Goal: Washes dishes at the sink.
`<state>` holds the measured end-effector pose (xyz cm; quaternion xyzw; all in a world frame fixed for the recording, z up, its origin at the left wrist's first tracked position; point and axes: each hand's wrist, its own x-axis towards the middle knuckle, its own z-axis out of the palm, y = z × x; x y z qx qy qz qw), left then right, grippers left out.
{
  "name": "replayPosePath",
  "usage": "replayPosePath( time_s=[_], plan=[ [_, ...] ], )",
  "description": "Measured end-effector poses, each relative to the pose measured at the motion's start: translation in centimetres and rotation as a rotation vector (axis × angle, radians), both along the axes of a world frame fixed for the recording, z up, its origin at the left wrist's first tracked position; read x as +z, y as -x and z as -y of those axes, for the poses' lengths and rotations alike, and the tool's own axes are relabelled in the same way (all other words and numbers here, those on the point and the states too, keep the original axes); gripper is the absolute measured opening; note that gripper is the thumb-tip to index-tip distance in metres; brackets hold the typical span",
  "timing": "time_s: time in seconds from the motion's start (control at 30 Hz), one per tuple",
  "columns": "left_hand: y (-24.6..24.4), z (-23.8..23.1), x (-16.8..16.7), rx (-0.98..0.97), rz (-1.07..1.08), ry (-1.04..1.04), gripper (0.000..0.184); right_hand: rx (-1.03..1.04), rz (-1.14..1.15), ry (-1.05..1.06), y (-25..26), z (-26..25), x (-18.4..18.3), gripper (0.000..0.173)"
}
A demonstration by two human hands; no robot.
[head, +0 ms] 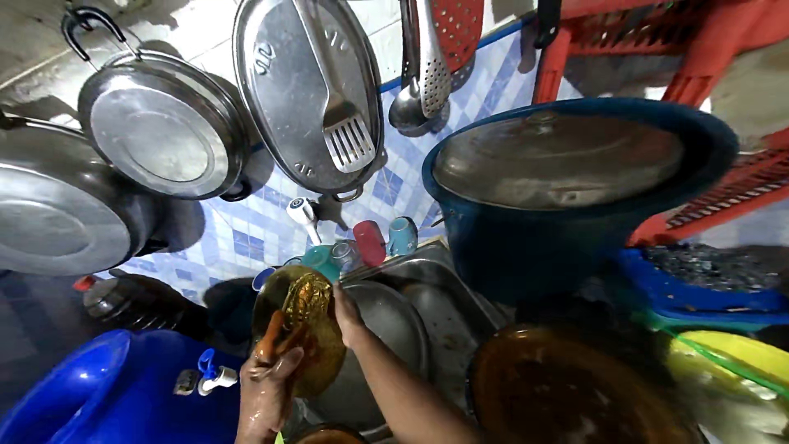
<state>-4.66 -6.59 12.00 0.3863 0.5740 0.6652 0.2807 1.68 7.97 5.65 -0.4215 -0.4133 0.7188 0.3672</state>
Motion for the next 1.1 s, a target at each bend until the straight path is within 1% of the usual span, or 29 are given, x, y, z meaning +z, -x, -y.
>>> replayPosePath(
  time_s=[0.07,0.1,0.13,0.17,0.2,0.27,0.33,0.43,0.47,0.5,0.53,0.57,0.6,0.7,0.77,0.83,0.93,1.07,1.1],
  plan=[
    [-0.7,-0.3,-0.2,0.024,-0.114,-0.055,0.043,-0.009,-0.209,0.284,-0.6,2.8,0.1,0.066],
    [-1.1,-0.3,-0.2,0.041,-0.177,-0.062,0.036,0.007,-0.295,0.383,-0.9,4.4,0.6,0.063],
    [-1.6,-0.3,-0.1,0.045,-0.241,-0.056,0.031,0.049,-0.374,0.443,-1.2,5.6,1.2,0.06],
    [-2.0,-0.1,0.2,0.033,-0.314,-0.047,0.03,0.1,-0.436,0.475,-1.8,6.4,1.7,0.058],
    [-2.5,0.2,0.5,0.019,-0.397,-0.042,0.027,0.146,-0.461,0.478,-2.4,6.8,2.4,0.057],
    [-2.7,1.4,0.6,-0.018,-0.628,-0.038,0.018,0.219,-0.426,0.434,-4.5,7.0,3.9,0.062],
    [-2.5,3.2,0.3,-0.085,-0.847,-0.039,0.018,0.28,-0.373,0.308,-7.0,6.4,5.0,0.068],
    [-2.8,7.5,0.0,-0.192,-0.993,0.023,0.024,0.301,-0.348,0.194,-10.0,5.6,5.7,0.077],
    [-2.9,9.1,0.0,-0.232,-1.034,0.05,0.028,0.297,-0.317,0.169,-10.6,5.6,5.8,0.077],
    [-2.9,10.8,0.0,-0.282,-1.076,0.085,0.035,0.315,-0.283,0.128,-11.3,5.9,5.8,0.074],
    [-2.9,12.3,-0.1,-0.337,-1.121,0.123,0.042,0.332,-0.222,0.076,-11.8,6.6,5.8,0.067],
    [-3.1,13.6,-0.1,-0.39,-1.156,0.157,0.05,0.344,-0.162,0.033,-12.1,7.3,5.7,0.054],
    [-3.4,14.8,-0.2,-0.432,-1.169,0.191,0.056,0.38,-0.091,0.0,-12.3,8.1,5.5,0.048],
    [-4.5,18.0,-1.0,-0.471,-1.163,0.306,0.057,0.453,0.11,-0.08,-12.3,10.6,4.1,0.056],
    [-5.0,19.9,-2.6,-0.455,-1.17,0.332,0.054,0.453,0.13,-0.129,-12.0,12.0,2.7,0.057],
    [-5.3,21.4,-4.2,-0.418,-1.21,0.312,0.049,0.435,0.141,-0.17,-11.8,13.2,1.6,0.055],
    [-5.2,22.9,-5.8,-0.401,-1.233,0.291,0.052,0.43,0.166,-0.254,-11.8,14.8,1.4,0.052],
    [-4.2,24.3,-7.9,-0.429,-1.25,0.244,0.053,0.41,0.173,-0.311,-11.7,16.4,0.2,0.056],
    [-4.0,24.5,-8.1,-0.44,-1.252,0.24,0.05,0.395,0.172,-0.311,-11.7,16.8,0.1,0.056]
  ],
)
